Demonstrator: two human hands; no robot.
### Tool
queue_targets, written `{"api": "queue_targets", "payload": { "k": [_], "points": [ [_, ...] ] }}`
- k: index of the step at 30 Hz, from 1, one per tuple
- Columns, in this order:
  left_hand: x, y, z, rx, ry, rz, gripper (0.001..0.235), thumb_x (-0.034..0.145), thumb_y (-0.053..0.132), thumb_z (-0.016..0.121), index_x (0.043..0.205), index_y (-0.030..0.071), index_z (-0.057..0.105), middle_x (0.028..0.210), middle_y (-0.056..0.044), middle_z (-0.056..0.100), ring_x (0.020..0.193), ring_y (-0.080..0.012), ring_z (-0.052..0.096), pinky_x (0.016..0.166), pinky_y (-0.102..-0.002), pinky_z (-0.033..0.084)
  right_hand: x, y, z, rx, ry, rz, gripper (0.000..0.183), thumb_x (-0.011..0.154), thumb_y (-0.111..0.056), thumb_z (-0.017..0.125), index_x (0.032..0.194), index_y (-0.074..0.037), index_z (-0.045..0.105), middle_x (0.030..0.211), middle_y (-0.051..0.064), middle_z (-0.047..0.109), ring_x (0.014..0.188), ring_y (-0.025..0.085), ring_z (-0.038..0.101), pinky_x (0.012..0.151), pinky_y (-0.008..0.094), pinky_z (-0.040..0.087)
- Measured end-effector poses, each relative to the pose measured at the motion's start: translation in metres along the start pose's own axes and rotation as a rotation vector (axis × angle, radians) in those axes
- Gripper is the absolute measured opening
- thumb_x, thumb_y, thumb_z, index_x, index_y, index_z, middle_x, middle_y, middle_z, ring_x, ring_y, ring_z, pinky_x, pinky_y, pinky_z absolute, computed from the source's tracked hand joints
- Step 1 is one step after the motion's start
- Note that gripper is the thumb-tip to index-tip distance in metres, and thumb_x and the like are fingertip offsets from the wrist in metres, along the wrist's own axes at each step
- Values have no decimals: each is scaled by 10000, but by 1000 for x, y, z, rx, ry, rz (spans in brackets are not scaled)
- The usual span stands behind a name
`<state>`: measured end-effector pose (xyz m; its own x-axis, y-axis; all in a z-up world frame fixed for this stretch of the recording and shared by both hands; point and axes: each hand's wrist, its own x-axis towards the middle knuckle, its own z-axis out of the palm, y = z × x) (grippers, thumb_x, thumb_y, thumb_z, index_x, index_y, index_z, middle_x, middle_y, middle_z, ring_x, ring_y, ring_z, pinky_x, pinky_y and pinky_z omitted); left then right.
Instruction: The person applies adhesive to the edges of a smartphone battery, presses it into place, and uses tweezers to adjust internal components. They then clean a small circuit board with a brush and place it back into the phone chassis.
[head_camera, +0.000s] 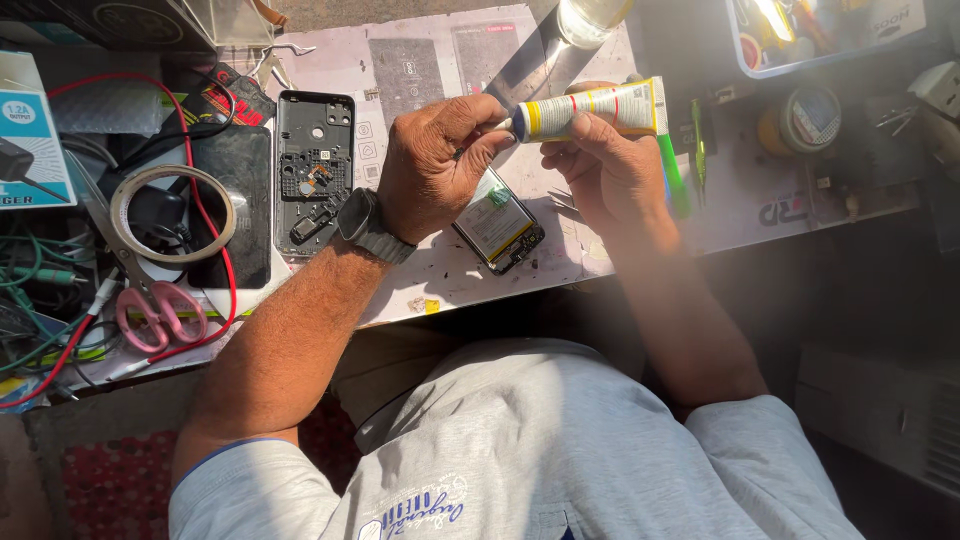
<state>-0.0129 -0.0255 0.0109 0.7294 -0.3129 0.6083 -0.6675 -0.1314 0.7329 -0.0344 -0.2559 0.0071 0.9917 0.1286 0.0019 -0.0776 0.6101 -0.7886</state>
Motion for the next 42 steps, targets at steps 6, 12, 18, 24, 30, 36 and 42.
{"api": "queue_targets", "payload": {
  "k": [6, 12, 18, 24, 30, 36, 42],
  "points": [
    [1, -5, 2, 207, 22, 120, 151, 981, 113, 791, 1046, 44, 675, 846, -86, 700, 730, -251, 636, 665, -397, 502, -2, -3, 17, 29, 10, 5, 356, 1005, -165, 751, 1276, 9, 599, 1059, 169, 731, 913, 272, 748, 817, 402, 626],
    [-4, -10, 0, 247, 20, 143, 128, 1003, 144, 759, 1012, 51, 673, 810, -83, 683, 697, -259, 611, 642, -412, 474, -5, -2, 28, -3, -16, -78, 341, 1008, -141, 758, 1262, 11, 588, 1060, 189, 725, 905, 290, 747, 813, 412, 632],
    [-4, -18, 1, 181, -139, -228, 372, 1082, 185, 695, 747, 36, 629, 587, -96, 571, 521, -233, 540, 521, -379, 432, -9, -1, 30, -47, -36, -126, 386, 991, -124, 778, 1276, 25, 565, 1113, 189, 710, 941, 309, 752, 819, 429, 650],
    [-5, -19, -2, -77, -98, 13, 401, 1145, 401, 571, 1043, 15, 596, 817, -66, 648, 715, -163, 647, 621, -329, 515, -8, 0, 26, -14, 2, -128, 385, 998, -128, 767, 1283, 32, 564, 1071, 196, 711, 909, 296, 749, 803, 429, 646],
    [-1, -20, -1, 105, -120, -20, 150, 1034, 213, 670, 911, 129, 687, 705, -35, 632, 620, -171, 612, 527, -327, 459, -13, 2, 14, -22, 30, -77, 366, 994, -126, 769, 1268, 23, 578, 1079, 187, 716, 894, 282, 752, 786, 410, 643],
    [-1, -12, -7, 135, -82, 102, 172, 1111, 238, 645, 1056, 75, 630, 863, -51, 646, 758, -262, 607, 742, -394, 486, -10, 8, -5, -10, 45, -67, 386, 981, -135, 784, 1272, 14, 579, 1050, 181, 713, 867, 270, 750, 745, 412, 641],
    [2, -13, -5, 296, -104, 53, 151, 955, 220, 729, 971, 94, 648, 731, -34, 619, 669, -213, 582, 681, -414, 432, -8, 14, -17, -19, 51, -83, 391, 976, -137, 786, 1273, 14, 582, 1052, 176, 709, 853, 266, 743, 732, 417, 641]
  ]
}}
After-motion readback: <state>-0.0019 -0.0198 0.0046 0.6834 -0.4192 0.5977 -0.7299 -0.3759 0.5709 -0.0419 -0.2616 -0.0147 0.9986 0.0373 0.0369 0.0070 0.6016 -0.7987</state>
